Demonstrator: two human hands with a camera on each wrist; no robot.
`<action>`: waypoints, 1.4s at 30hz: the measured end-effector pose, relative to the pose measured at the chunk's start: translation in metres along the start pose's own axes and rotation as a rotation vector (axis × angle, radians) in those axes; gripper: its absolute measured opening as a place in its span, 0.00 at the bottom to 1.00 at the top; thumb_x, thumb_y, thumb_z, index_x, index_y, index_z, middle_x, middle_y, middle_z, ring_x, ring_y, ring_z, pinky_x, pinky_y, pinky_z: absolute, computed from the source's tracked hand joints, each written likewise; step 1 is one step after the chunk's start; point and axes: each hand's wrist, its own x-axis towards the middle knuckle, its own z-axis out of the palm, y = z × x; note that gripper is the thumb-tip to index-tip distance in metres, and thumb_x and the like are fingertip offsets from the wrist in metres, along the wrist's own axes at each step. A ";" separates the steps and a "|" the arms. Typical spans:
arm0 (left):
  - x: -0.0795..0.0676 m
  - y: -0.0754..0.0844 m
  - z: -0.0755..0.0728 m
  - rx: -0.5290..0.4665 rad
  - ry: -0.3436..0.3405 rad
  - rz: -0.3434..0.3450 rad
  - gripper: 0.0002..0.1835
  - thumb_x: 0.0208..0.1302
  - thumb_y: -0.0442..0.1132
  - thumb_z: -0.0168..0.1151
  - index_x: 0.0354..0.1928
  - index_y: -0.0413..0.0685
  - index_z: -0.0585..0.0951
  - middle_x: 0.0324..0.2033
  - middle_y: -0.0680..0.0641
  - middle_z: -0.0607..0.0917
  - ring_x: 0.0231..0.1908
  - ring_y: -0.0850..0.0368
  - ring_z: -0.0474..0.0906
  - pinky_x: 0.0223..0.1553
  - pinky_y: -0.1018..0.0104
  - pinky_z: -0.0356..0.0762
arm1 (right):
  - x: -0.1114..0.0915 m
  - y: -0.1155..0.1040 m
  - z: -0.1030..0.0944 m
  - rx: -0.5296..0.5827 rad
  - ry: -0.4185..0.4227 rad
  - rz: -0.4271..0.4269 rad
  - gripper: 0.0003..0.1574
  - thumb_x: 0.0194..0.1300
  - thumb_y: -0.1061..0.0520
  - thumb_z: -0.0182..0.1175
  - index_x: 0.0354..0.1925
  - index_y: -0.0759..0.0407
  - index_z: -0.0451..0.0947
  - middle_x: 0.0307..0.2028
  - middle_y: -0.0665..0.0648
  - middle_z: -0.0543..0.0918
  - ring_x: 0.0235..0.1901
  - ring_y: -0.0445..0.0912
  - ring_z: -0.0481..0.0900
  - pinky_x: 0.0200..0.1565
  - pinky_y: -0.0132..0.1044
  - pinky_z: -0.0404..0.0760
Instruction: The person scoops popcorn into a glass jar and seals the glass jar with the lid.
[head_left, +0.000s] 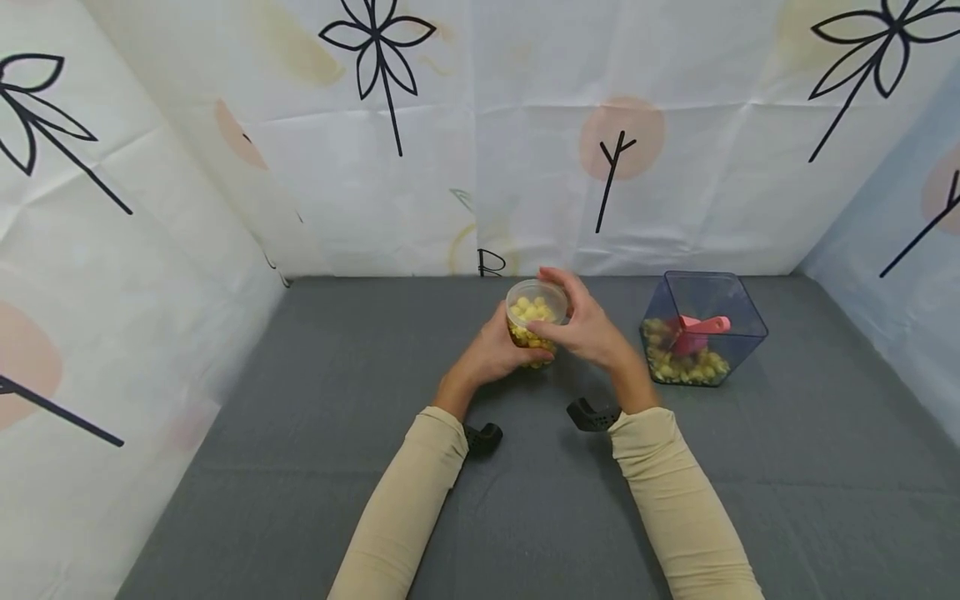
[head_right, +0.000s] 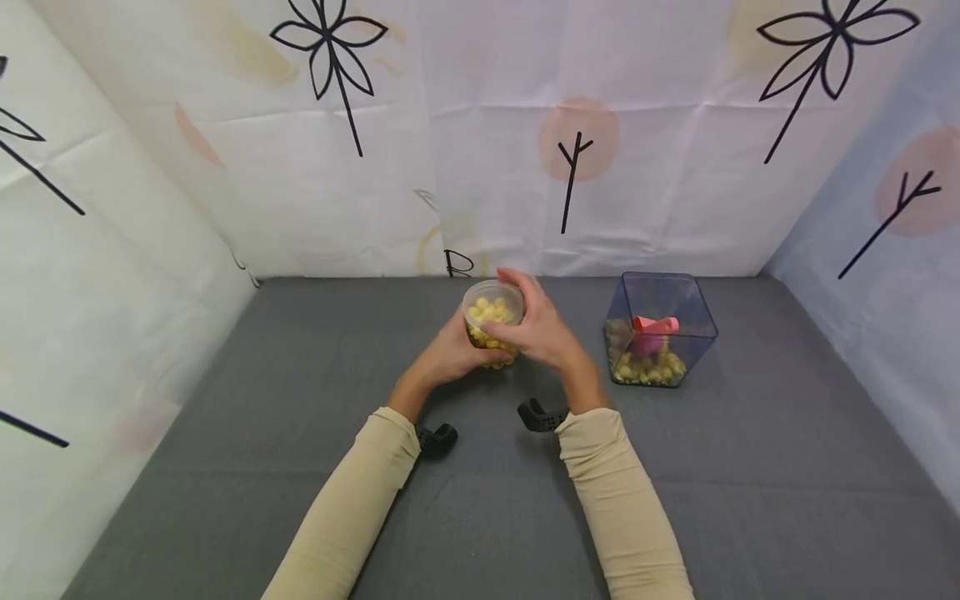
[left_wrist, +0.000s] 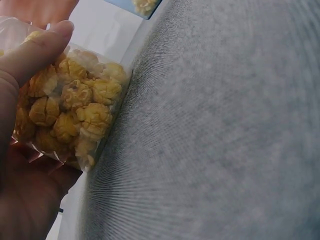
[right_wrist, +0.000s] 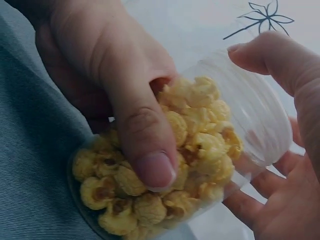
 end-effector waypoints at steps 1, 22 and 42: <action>0.000 -0.001 0.000 0.009 -0.001 0.000 0.54 0.53 0.49 0.81 0.76 0.55 0.55 0.62 0.49 0.75 0.58 0.52 0.77 0.59 0.52 0.78 | 0.000 0.000 0.001 -0.020 0.012 0.020 0.51 0.65 0.61 0.69 0.79 0.56 0.54 0.75 0.65 0.58 0.70 0.60 0.63 0.65 0.58 0.70; -0.001 0.001 0.002 0.006 -0.022 0.015 0.52 0.52 0.48 0.82 0.73 0.52 0.58 0.60 0.47 0.76 0.56 0.52 0.78 0.58 0.51 0.78 | -0.006 0.010 -0.008 0.184 -0.019 -0.019 0.58 0.67 0.72 0.60 0.82 0.56 0.40 0.80 0.65 0.52 0.79 0.62 0.54 0.67 0.55 0.69; -0.002 0.000 -0.002 0.049 -0.002 -0.005 0.55 0.51 0.51 0.82 0.75 0.53 0.57 0.62 0.48 0.76 0.58 0.52 0.78 0.60 0.51 0.78 | -0.006 0.006 -0.008 0.171 -0.039 -0.003 0.61 0.66 0.70 0.63 0.83 0.50 0.38 0.81 0.61 0.50 0.75 0.63 0.63 0.56 0.29 0.76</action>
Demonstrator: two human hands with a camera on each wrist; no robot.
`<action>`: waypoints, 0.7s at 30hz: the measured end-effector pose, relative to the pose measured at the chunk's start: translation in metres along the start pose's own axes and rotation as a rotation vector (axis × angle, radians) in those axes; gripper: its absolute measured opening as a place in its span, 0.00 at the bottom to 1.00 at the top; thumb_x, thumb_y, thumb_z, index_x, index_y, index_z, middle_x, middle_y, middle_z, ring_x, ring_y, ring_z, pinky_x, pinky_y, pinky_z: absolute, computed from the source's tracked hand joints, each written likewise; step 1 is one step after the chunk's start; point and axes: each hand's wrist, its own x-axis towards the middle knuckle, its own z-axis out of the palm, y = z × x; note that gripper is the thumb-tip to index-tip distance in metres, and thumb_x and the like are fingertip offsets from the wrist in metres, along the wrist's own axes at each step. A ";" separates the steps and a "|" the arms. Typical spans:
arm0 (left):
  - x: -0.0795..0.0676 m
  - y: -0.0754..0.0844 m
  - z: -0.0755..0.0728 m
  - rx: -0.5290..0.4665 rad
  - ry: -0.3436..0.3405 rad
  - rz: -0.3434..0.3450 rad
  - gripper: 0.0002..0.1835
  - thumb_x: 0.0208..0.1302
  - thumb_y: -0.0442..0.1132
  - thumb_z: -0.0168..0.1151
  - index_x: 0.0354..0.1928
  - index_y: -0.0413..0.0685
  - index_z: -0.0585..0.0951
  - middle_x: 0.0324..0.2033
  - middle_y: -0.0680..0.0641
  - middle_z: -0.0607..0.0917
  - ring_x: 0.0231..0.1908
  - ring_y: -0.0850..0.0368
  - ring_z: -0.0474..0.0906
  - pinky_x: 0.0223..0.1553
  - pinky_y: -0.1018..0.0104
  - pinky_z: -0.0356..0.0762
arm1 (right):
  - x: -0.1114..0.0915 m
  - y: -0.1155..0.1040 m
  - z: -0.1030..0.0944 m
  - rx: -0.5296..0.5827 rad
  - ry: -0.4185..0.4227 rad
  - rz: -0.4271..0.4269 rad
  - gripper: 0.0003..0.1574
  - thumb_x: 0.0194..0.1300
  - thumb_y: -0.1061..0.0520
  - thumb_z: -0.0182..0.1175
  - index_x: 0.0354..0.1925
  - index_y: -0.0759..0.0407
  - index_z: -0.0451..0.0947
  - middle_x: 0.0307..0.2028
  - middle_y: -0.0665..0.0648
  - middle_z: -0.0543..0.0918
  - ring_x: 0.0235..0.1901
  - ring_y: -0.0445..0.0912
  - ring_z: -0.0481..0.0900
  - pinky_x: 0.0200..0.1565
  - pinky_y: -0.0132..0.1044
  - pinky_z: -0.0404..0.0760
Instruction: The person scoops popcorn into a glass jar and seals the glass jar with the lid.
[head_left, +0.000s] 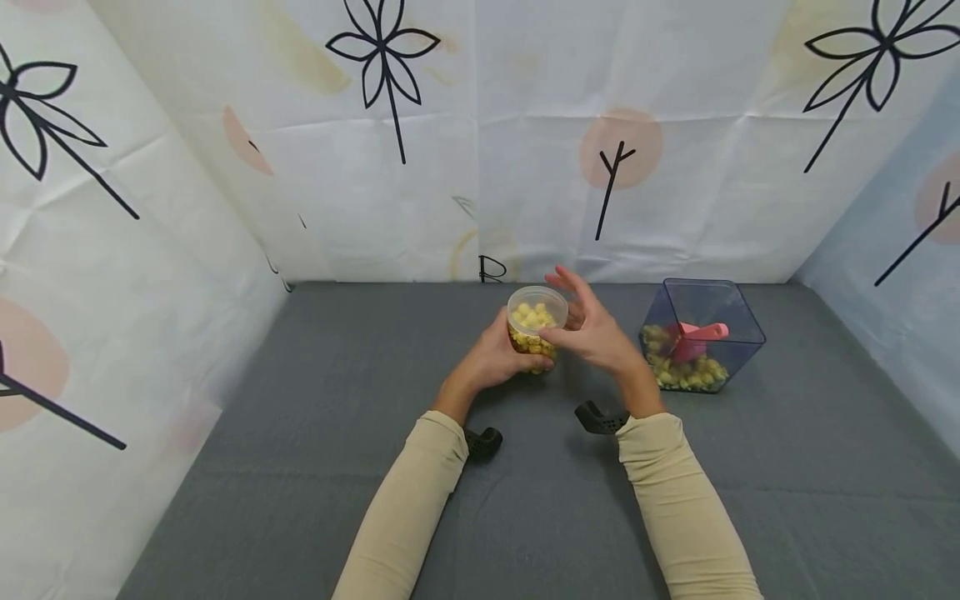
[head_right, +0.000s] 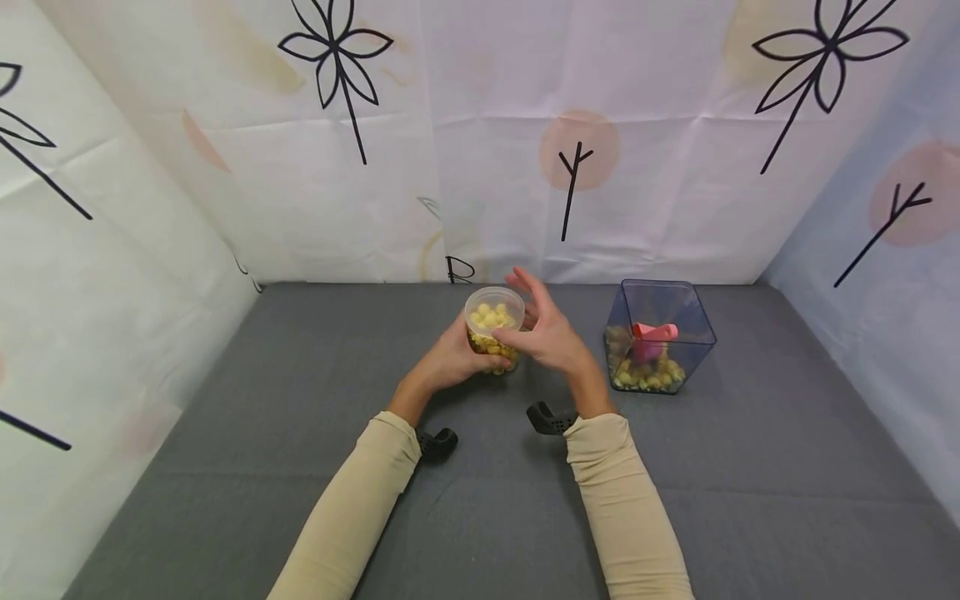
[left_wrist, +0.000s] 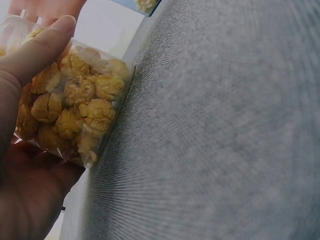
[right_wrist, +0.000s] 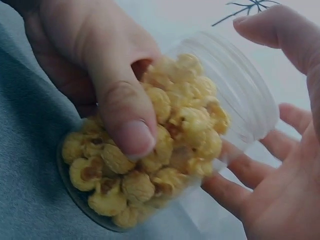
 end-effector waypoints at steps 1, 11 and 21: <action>0.000 0.000 0.000 -0.004 0.002 0.000 0.55 0.50 0.50 0.83 0.75 0.53 0.57 0.62 0.48 0.76 0.58 0.52 0.78 0.60 0.51 0.78 | 0.000 0.000 -0.001 0.010 -0.011 -0.014 0.60 0.67 0.71 0.62 0.83 0.51 0.39 0.81 0.61 0.51 0.76 0.63 0.61 0.57 0.28 0.76; 0.000 0.000 0.000 -0.010 -0.006 -0.006 0.54 0.51 0.50 0.82 0.75 0.54 0.57 0.61 0.48 0.76 0.57 0.51 0.77 0.59 0.51 0.78 | 0.003 -0.001 0.007 -0.131 0.082 0.080 0.56 0.64 0.60 0.70 0.80 0.51 0.50 0.74 0.63 0.57 0.69 0.60 0.69 0.59 0.47 0.75; 0.001 -0.001 -0.001 -0.021 -0.012 -0.006 0.53 0.52 0.50 0.82 0.74 0.53 0.58 0.61 0.47 0.76 0.58 0.51 0.78 0.60 0.51 0.77 | 0.001 -0.004 0.006 -0.122 0.062 0.078 0.61 0.66 0.61 0.68 0.83 0.46 0.42 0.77 0.62 0.49 0.72 0.63 0.65 0.64 0.58 0.73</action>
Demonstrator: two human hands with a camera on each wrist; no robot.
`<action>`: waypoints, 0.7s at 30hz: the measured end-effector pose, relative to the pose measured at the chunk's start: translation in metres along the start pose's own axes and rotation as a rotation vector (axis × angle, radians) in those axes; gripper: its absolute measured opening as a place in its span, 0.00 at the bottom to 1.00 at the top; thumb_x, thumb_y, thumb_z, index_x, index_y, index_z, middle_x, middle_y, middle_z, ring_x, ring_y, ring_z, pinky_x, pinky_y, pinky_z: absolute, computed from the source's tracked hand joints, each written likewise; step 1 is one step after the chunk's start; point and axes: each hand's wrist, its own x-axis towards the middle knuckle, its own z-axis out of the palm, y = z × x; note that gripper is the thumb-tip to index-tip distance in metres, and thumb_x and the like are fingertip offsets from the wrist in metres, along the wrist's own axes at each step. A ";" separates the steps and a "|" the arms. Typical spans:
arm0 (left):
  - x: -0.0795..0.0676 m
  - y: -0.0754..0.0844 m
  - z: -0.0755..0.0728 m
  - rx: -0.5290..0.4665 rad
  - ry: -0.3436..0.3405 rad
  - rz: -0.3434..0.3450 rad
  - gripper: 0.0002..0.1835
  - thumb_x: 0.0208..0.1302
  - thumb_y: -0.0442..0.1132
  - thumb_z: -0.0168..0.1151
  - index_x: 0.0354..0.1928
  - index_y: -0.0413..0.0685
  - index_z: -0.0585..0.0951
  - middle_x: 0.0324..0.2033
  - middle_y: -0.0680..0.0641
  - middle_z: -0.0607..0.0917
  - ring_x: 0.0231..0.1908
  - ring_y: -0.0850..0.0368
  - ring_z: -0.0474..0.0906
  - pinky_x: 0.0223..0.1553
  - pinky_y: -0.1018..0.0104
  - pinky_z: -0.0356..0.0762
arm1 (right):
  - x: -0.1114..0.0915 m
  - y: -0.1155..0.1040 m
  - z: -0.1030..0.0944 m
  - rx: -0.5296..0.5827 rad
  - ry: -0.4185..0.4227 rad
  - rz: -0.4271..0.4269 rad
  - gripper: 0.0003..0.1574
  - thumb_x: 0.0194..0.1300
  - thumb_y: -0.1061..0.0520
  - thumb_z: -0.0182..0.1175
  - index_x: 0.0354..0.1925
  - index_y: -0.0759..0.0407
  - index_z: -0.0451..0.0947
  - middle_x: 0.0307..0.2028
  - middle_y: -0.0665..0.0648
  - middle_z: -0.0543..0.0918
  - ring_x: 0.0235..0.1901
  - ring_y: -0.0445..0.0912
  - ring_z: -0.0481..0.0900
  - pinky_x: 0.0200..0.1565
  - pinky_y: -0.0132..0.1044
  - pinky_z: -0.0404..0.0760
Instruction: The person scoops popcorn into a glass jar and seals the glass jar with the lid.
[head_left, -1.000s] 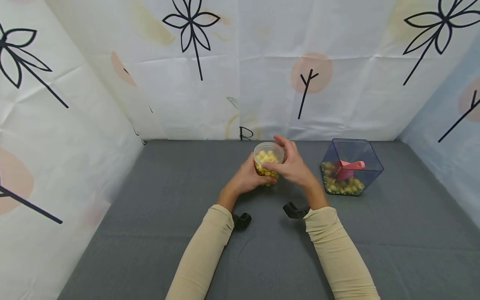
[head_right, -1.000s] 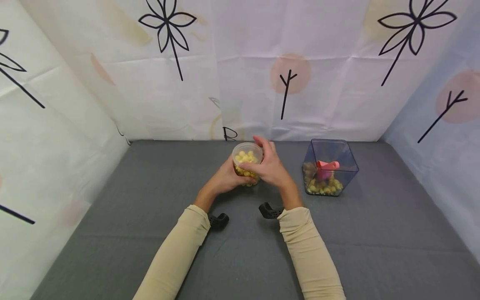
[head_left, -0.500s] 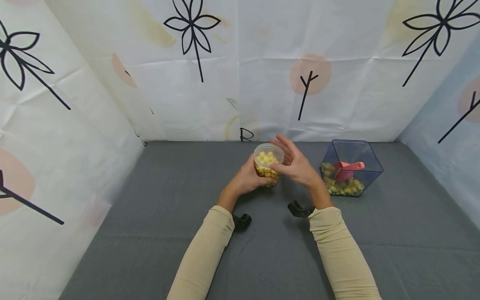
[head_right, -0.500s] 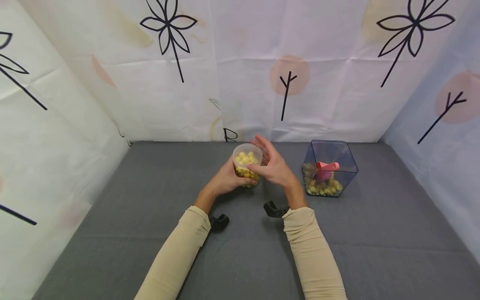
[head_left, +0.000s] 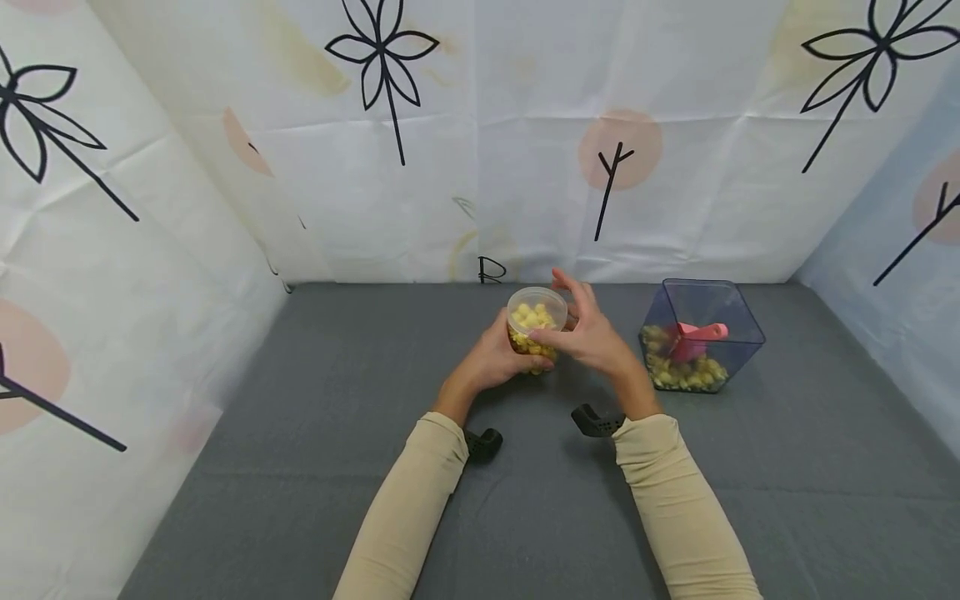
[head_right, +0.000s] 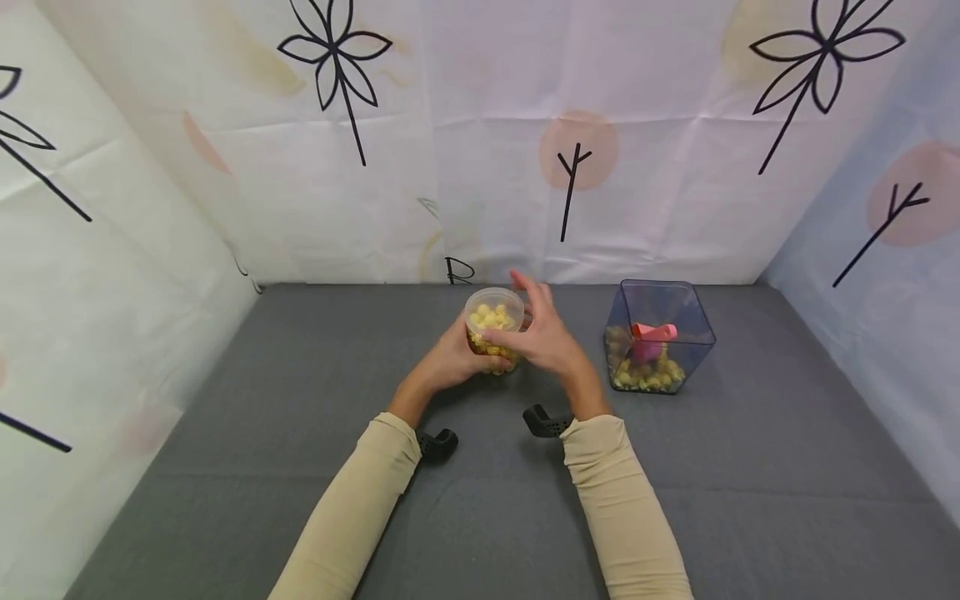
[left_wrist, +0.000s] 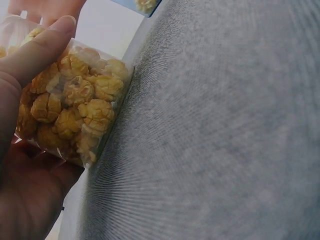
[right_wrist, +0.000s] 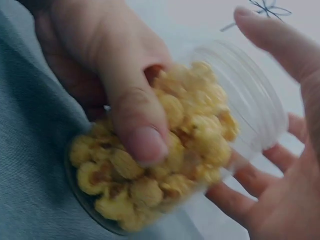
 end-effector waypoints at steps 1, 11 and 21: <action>0.000 0.000 0.000 0.002 0.000 -0.004 0.54 0.51 0.50 0.82 0.75 0.53 0.57 0.61 0.47 0.76 0.58 0.51 0.78 0.60 0.50 0.77 | -0.001 0.001 -0.002 0.041 -0.016 -0.014 0.61 0.67 0.64 0.67 0.83 0.47 0.40 0.79 0.61 0.48 0.75 0.63 0.62 0.66 0.60 0.71; -0.001 0.001 0.001 -0.004 -0.008 0.002 0.54 0.52 0.48 0.82 0.75 0.52 0.57 0.62 0.47 0.76 0.58 0.51 0.77 0.61 0.51 0.77 | -0.002 0.012 -0.013 0.196 -0.106 -0.106 0.58 0.68 0.71 0.60 0.83 0.50 0.39 0.81 0.61 0.53 0.79 0.62 0.53 0.72 0.59 0.64; 0.000 0.001 0.000 -0.005 -0.007 0.001 0.53 0.51 0.51 0.82 0.73 0.54 0.58 0.61 0.48 0.76 0.56 0.51 0.78 0.57 0.52 0.79 | 0.002 -0.002 0.006 -0.117 0.057 0.021 0.58 0.62 0.54 0.73 0.80 0.48 0.51 0.68 0.66 0.54 0.53 0.57 0.71 0.51 0.40 0.75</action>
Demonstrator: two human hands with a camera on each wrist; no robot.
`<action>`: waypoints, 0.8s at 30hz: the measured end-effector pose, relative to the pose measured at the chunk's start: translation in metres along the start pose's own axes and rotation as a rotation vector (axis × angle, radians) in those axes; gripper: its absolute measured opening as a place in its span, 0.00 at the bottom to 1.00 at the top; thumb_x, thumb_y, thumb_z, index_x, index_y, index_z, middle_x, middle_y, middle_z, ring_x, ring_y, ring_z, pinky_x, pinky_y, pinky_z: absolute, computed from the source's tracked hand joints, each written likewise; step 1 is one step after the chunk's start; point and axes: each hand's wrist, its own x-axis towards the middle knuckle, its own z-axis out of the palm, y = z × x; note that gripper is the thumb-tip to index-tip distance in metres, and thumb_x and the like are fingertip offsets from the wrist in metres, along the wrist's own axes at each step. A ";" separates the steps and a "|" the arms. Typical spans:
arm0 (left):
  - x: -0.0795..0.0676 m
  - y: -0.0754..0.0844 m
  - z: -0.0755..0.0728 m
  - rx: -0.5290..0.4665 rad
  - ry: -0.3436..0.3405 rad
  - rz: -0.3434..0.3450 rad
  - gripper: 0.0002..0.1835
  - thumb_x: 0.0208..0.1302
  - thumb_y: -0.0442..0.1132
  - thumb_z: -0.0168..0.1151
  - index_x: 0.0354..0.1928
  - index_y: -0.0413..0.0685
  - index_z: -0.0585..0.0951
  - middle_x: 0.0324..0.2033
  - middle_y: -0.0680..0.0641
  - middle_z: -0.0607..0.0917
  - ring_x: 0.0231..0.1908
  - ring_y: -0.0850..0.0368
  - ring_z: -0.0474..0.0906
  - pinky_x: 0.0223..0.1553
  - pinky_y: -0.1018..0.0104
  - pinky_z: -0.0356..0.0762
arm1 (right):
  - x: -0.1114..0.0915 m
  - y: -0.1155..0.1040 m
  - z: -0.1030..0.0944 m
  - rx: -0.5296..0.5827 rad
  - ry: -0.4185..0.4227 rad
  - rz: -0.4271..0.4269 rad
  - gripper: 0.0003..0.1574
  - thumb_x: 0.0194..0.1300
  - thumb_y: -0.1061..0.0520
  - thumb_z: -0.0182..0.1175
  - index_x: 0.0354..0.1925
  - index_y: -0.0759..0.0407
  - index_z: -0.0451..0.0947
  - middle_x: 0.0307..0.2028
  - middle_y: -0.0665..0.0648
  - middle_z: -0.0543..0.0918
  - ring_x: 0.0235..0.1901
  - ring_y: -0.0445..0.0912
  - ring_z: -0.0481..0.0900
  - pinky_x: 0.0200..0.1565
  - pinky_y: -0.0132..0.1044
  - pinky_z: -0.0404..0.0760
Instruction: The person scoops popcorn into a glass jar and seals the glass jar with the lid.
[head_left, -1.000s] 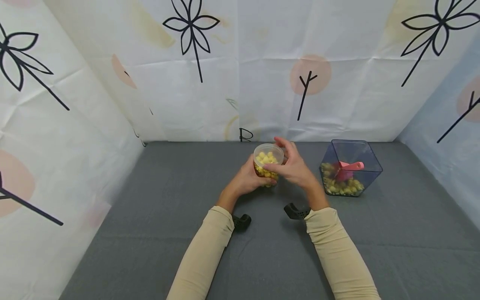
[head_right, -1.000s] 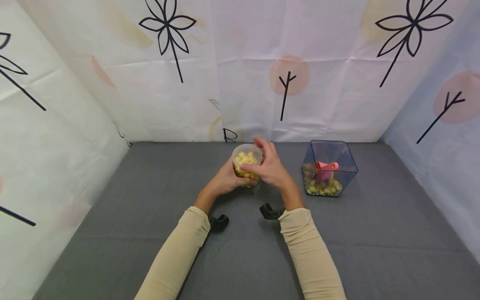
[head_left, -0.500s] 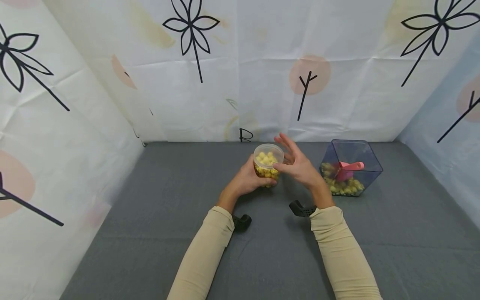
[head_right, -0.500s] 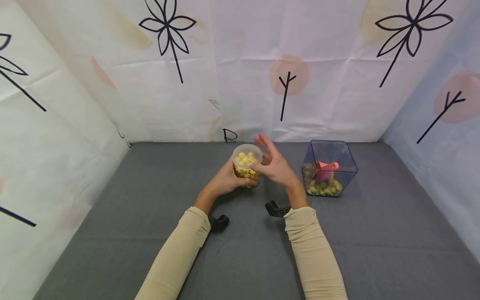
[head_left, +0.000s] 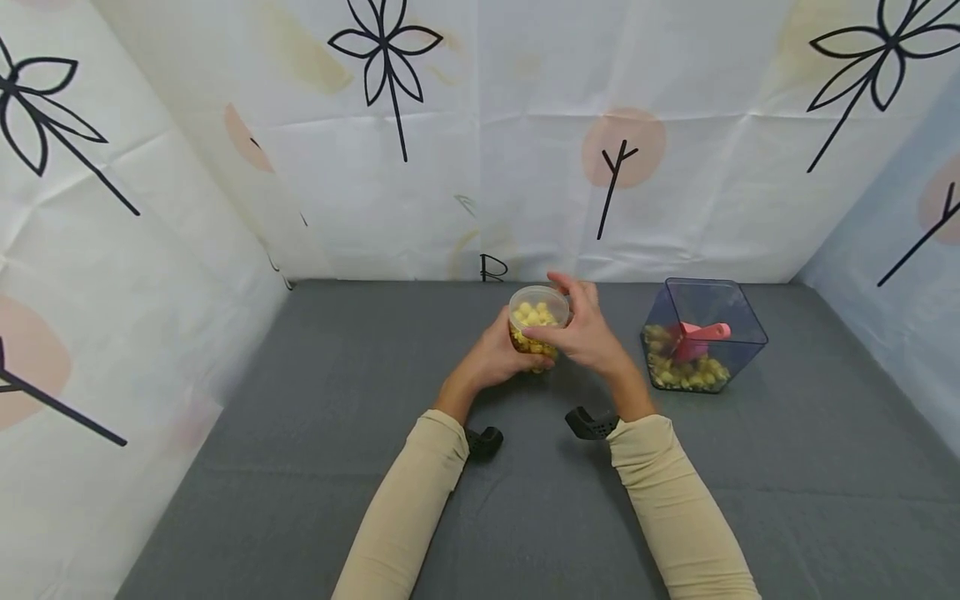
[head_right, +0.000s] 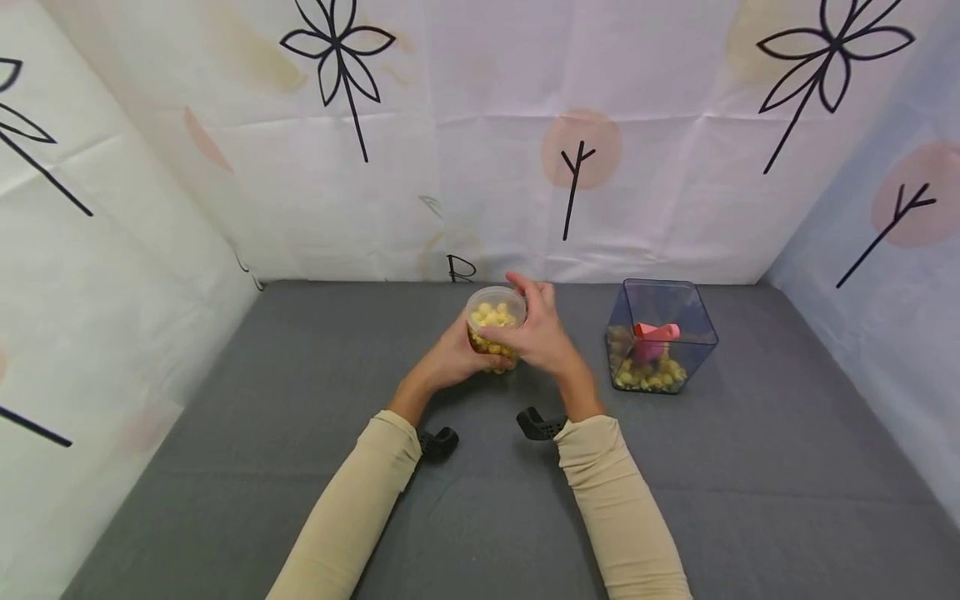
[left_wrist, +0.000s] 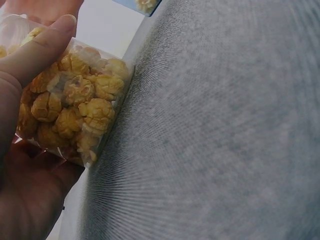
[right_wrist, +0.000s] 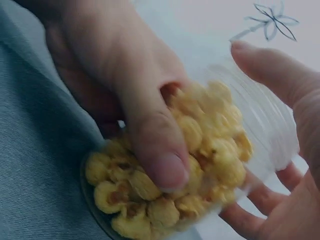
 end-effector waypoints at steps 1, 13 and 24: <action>0.000 0.000 0.000 0.002 0.000 0.001 0.53 0.51 0.51 0.82 0.74 0.54 0.58 0.61 0.48 0.76 0.56 0.51 0.78 0.57 0.52 0.79 | 0.000 -0.001 0.001 -0.025 0.010 0.002 0.59 0.61 0.52 0.74 0.80 0.48 0.52 0.67 0.67 0.53 0.51 0.57 0.69 0.50 0.43 0.74; -0.001 0.000 0.000 0.005 0.011 -0.022 0.55 0.49 0.51 0.83 0.74 0.54 0.58 0.61 0.48 0.76 0.58 0.51 0.77 0.61 0.51 0.76 | -0.002 0.006 -0.010 0.203 -0.131 -0.087 0.57 0.68 0.70 0.62 0.82 0.58 0.40 0.80 0.64 0.53 0.78 0.62 0.56 0.70 0.64 0.64; 0.000 -0.003 0.000 0.007 0.004 0.005 0.53 0.52 0.50 0.82 0.73 0.55 0.58 0.60 0.48 0.76 0.54 0.52 0.78 0.55 0.54 0.79 | -0.001 -0.007 0.008 -0.018 0.038 0.098 0.65 0.59 0.44 0.74 0.82 0.46 0.46 0.72 0.65 0.49 0.68 0.62 0.60 0.66 0.58 0.68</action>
